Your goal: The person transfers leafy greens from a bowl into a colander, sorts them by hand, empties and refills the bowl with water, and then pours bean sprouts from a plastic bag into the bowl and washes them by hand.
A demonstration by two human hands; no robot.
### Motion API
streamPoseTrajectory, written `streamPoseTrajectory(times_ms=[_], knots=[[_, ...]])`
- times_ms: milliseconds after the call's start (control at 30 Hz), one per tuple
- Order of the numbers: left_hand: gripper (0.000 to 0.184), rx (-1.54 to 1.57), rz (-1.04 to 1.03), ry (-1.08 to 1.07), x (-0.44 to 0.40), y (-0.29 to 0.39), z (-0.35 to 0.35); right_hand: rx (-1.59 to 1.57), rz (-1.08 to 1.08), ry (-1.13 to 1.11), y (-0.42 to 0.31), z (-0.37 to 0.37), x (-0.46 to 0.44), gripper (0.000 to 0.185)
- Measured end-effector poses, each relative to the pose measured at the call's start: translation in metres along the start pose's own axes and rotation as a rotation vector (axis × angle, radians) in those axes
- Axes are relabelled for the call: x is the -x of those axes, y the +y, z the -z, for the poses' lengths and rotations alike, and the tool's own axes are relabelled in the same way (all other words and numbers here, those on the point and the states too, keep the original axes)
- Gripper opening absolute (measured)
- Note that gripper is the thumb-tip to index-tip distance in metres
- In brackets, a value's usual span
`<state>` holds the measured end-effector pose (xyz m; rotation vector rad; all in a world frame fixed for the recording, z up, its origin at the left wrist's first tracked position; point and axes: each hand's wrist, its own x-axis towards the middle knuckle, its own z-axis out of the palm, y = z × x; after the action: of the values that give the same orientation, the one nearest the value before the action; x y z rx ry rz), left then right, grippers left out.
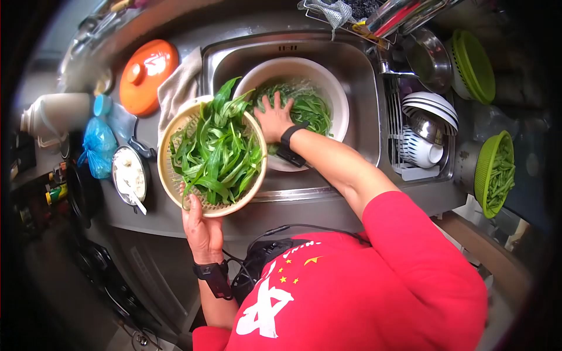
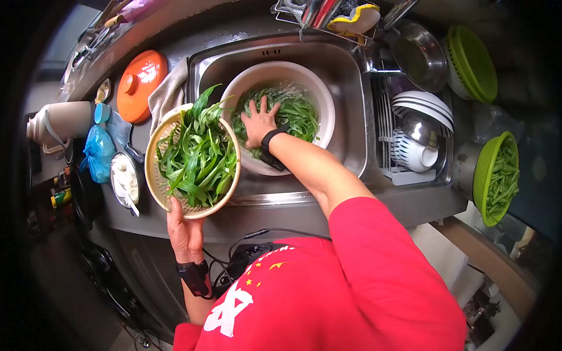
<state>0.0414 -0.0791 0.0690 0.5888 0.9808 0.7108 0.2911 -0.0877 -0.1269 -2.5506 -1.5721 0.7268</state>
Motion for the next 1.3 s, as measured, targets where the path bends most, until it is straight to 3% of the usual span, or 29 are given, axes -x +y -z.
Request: streamPoseTrajectory(times_ms=[200, 367, 400, 500, 633, 667, 700, 867, 1067, 1300], knots=[[0.055, -0.019, -0.007, 0.002, 0.000, 0.000, -0.003, 0.454, 0.062, -0.046, 0.040, 0.014, 0.025, 0.049], [0.055, 0.011, -0.008, -0.032, -0.004, -0.002, -0.002, 0.301, -0.131, -0.162, 0.074, 0.015, 0.041, 0.054], [0.055, 0.017, -0.006, -0.038, -0.004, -0.002, -0.002, 0.289, -0.114, -0.133, 0.080, 0.005, 0.044, 0.047], [0.055, 0.023, -0.011, -0.053, -0.004, -0.002, -0.002, 0.035, -0.119, -0.228, 0.092, -0.012, 0.043, 0.045], [0.053, 0.019, -0.007, -0.055, -0.003, -0.002, -0.001, -0.382, -0.062, 0.017, 0.114, -0.011, 0.040, 0.041], [0.052, 0.016, -0.003, -0.054, -0.004, -0.002, -0.001, -0.673, -0.224, 0.009, 0.119, -0.010, 0.040, 0.038], [0.052, 0.013, 0.002, -0.054, -0.004, -0.003, -0.001, -1.066, -0.162, 0.005, 0.126, -0.006, 0.042, 0.039], [0.051, -0.018, 0.025, -0.073, -0.007, -0.006, -0.008, -1.758, -0.044, -0.070, 0.125, 0.070, 0.065, 0.042], [0.050, -0.069, 0.016, -0.103, -0.015, -0.014, -0.015, -1.898, 0.000, -0.046, 0.111, 0.128, 0.090, 0.033], [0.060, -0.059, 0.051, -0.178, -0.026, -0.026, -0.023, -1.759, 0.138, 0.212, 0.064, 0.184, 0.119, 0.036]])
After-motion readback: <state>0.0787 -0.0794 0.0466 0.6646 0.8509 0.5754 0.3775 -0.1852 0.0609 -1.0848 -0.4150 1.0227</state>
